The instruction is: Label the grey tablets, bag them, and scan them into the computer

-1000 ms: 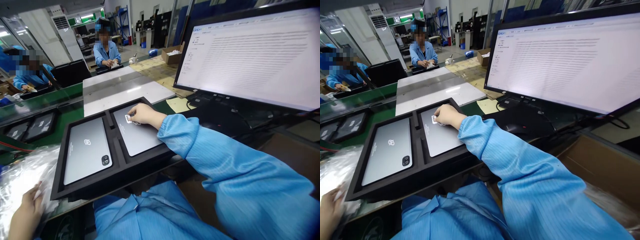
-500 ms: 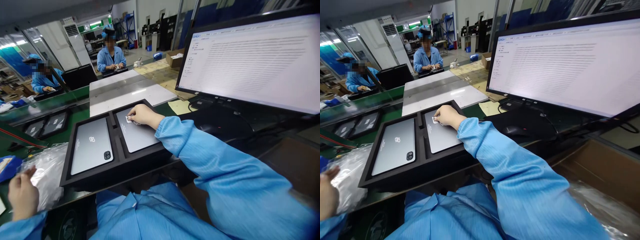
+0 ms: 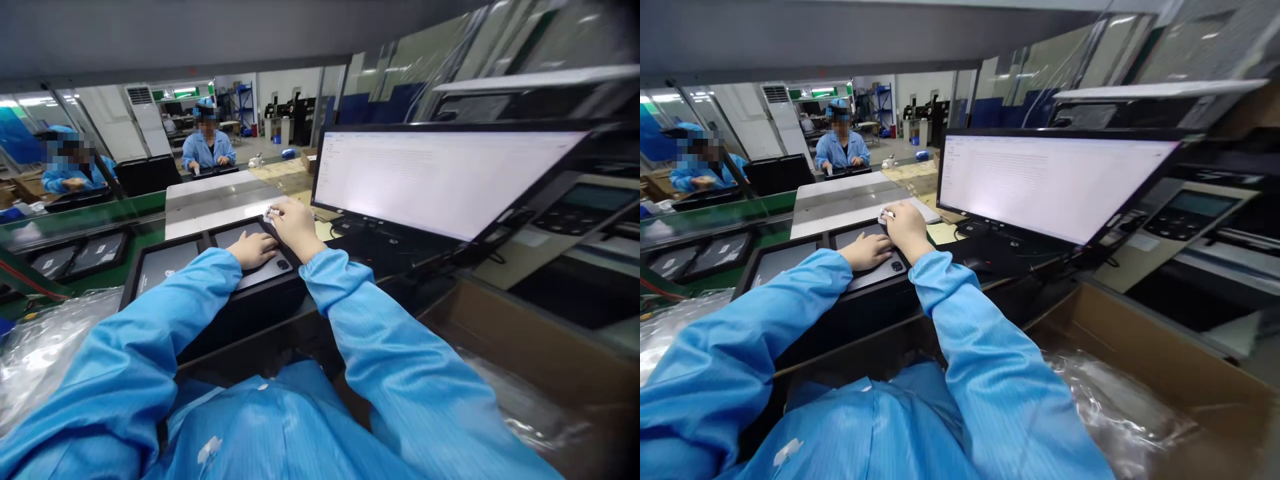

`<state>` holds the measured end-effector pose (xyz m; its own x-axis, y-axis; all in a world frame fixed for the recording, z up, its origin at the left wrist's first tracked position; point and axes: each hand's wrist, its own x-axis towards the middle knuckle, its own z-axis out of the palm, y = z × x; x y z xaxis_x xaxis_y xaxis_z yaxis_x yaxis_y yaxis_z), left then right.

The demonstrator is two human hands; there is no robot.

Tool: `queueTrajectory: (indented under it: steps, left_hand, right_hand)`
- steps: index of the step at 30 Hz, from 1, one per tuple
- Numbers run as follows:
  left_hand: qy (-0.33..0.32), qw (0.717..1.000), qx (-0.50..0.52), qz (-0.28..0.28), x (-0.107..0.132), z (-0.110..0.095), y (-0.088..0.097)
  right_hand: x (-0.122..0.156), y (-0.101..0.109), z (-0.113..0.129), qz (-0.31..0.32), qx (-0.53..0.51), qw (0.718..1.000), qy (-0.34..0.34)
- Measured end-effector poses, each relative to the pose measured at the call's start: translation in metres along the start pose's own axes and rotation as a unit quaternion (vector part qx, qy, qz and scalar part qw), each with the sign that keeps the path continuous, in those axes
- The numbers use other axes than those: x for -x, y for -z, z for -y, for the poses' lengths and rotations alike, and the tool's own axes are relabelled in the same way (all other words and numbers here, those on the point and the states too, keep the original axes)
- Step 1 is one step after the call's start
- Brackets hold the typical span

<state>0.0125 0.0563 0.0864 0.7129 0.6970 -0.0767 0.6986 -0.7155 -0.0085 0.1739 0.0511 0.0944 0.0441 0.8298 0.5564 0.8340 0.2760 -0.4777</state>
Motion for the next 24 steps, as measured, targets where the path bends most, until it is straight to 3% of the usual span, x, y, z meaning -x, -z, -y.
queueTrajectory:
  steps: [6, 13, 18, 21, 24]
  left_hand:
    - [-0.035, 0.999, 0.001, -0.026, -0.010, 0.008, -0.006]
    - [-0.072, 0.997, 0.013, -0.019, -0.013, 0.016, -0.004]
    - [-0.084, 0.995, -0.003, -0.047, -0.011, 0.020, -0.003]
    - [-0.121, 0.984, -0.014, -0.134, -0.009, 0.029, 0.006]
    - [-0.143, 0.944, 0.027, -0.297, 0.000, 0.045, 0.017]
  right_hand:
    - [0.021, 0.029, -0.027, -0.004, 0.004, 0.999, -0.036]
    - [0.008, 0.023, -0.030, 0.016, -0.001, 0.988, -0.151]
    - [0.003, 0.017, -0.034, 0.017, 0.010, 0.985, -0.171]
    - [0.004, 0.011, -0.032, 0.028, 0.004, 0.987, -0.157]
    - [0.006, -0.002, -0.021, 0.080, -0.035, 0.990, -0.114]
